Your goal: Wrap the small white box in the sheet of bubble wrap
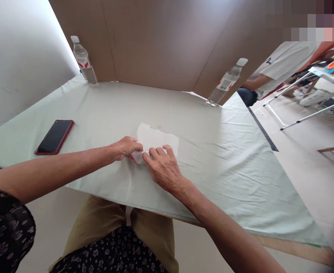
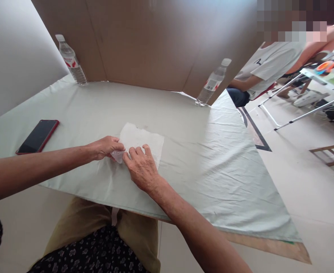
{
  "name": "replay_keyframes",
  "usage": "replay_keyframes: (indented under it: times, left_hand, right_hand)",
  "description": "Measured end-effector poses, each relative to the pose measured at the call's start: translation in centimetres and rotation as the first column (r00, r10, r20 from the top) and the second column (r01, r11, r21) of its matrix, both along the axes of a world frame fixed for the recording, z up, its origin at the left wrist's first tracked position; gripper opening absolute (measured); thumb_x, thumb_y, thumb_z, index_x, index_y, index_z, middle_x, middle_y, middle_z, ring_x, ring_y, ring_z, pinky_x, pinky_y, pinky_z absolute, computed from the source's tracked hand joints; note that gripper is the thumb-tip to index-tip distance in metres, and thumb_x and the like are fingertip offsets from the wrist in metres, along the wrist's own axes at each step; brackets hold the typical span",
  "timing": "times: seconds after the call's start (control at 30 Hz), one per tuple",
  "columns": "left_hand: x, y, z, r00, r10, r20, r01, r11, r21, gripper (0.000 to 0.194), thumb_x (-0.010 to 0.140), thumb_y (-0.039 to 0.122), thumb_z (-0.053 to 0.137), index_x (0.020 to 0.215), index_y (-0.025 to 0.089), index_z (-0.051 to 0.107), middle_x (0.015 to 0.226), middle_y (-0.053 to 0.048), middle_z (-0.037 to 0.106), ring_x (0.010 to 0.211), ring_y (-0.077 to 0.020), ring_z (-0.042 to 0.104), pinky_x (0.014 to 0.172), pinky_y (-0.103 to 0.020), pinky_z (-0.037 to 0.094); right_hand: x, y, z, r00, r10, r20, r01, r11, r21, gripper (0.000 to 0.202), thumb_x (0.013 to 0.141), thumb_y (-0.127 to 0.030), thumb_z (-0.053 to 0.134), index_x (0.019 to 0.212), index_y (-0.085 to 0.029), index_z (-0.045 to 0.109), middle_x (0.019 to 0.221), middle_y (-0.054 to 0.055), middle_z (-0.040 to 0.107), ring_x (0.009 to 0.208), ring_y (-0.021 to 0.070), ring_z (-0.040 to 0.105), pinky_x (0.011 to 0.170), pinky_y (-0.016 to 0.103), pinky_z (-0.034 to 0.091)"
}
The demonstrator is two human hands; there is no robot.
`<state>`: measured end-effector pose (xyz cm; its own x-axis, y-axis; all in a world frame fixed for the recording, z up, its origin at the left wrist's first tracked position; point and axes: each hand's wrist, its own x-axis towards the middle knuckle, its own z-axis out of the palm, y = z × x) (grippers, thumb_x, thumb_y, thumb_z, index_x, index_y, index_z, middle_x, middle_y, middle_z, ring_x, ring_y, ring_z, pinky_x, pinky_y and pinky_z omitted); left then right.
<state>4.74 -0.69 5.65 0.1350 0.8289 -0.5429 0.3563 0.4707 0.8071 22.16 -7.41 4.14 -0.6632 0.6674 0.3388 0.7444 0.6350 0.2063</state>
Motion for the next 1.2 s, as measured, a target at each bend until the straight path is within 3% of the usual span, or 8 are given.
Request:
replay_keyframes:
  times: [0.23,0.33,0.47,0.63,0.73,0.83,0.9,1.2]
  left_hand:
    - [0.6,-0.3,0.6,0.975,0.019,0.221,-0.002,0.997,-0.08,0.014,0.063,0.014,0.067,0.06,0.017,0.053,0.053,0.0,0.056,0.048,-0.0124,0.055,0.046,-0.026,0.051]
    - [0.1,-0.3,1.1,0.959,-0.09,0.27,0.103,0.994,-0.034,0.002,0.061,0.015,0.062,0.062,0.015,0.061,0.057,-0.003,0.061,0.054,-0.0148,0.06,0.053,-0.028,0.055]
    - [-0.1,-1.0,1.1,0.937,-0.313,0.156,0.29,0.944,0.155,0.023,0.06,0.014,0.056,0.078,0.015,0.071,0.07,-0.004,0.067,0.065,-0.0164,0.063,0.065,-0.031,0.057]
    - [0.6,-2.4,-0.2,0.871,-0.307,-0.384,0.49,0.601,0.632,0.014,0.075,0.023,0.06,0.082,0.018,0.07,0.093,-0.006,0.065,0.069,-0.014,0.057,0.067,-0.029,0.05]
    - [0.7,-2.9,-1.1,0.847,-0.296,-0.442,0.531,0.503,0.682,0.012,0.079,0.02,0.057,0.087,0.018,0.066,0.101,-0.008,0.064,0.074,-0.0151,0.058,0.067,-0.029,0.048]
    - [0.7,-3.4,-1.5,0.853,-0.282,-0.439,0.521,0.502,0.69,0.017,0.08,0.018,0.057,0.096,0.018,0.063,0.097,-0.007,0.065,0.083,-0.0185,0.06,0.073,-0.031,0.049]
    - [0.8,-3.8,-1.5,0.857,-0.244,-0.455,0.511,0.524,0.682,0.019,0.081,0.019,0.057,0.099,0.018,0.062,0.098,-0.007,0.064,0.085,-0.0195,0.06,0.074,-0.032,0.049]
    - [1.5,-5.0,-1.3,0.818,-0.166,-0.551,0.544,0.534,0.647,0.018,0.084,0.02,0.057,0.1,0.018,0.063,0.1,-0.008,0.065,0.09,-0.0212,0.062,0.075,-0.033,0.051]
  right_hand:
    - [0.1,-0.1,0.6,1.0,0.021,0.019,-0.02,0.999,-0.035,0.033,0.085,-0.004,0.045,0.113,-0.014,0.06,0.088,0.007,0.065,0.081,0.0222,0.054,0.1,0.047,0.027]
    - [0.1,0.0,1.0,1.0,0.025,0.014,-0.024,0.997,-0.08,0.027,0.083,-0.005,0.047,0.104,-0.013,0.061,0.086,0.008,0.066,0.081,0.0225,0.056,0.103,0.047,0.026]
    - [0.6,-0.3,1.9,0.996,0.046,-0.07,-0.058,0.981,-0.185,0.018,0.081,-0.009,0.053,0.094,-0.016,0.062,0.089,0.007,0.069,0.086,0.023,0.059,0.107,0.048,0.026]
    - [4.0,-2.3,2.2,0.896,-0.151,-0.418,0.115,0.987,-0.109,0.011,0.088,-0.022,0.059,0.098,-0.02,0.063,0.116,0.01,0.069,0.113,0.0273,0.059,0.1,0.044,0.037]
    - [6.7,-3.6,1.3,0.722,-0.475,-0.504,0.341,0.877,-0.338,0.031,0.087,-0.037,0.062,0.112,-0.019,0.06,0.115,0.012,0.069,0.098,0.0273,0.065,0.086,0.043,0.046]
    - [8.0,-3.9,0.3,0.581,-0.725,-0.37,0.322,0.622,-0.713,0.059,0.082,-0.052,0.064,0.128,-0.018,0.053,0.102,0.01,0.071,0.072,0.0221,0.067,0.071,0.039,0.05]
    - [7.8,-3.5,-0.1,0.523,-0.79,-0.32,0.293,0.519,-0.803,0.07,0.081,-0.056,0.064,0.136,-0.016,0.048,0.096,0.008,0.072,0.069,0.0214,0.066,0.071,0.038,0.05]
    - [4.4,-0.5,-1.1,0.385,-0.797,-0.465,0.216,0.568,-0.794,0.091,0.076,-0.057,0.066,0.149,-0.012,0.036,0.082,0.003,0.063,0.077,0.0227,0.061,0.073,0.036,0.047]
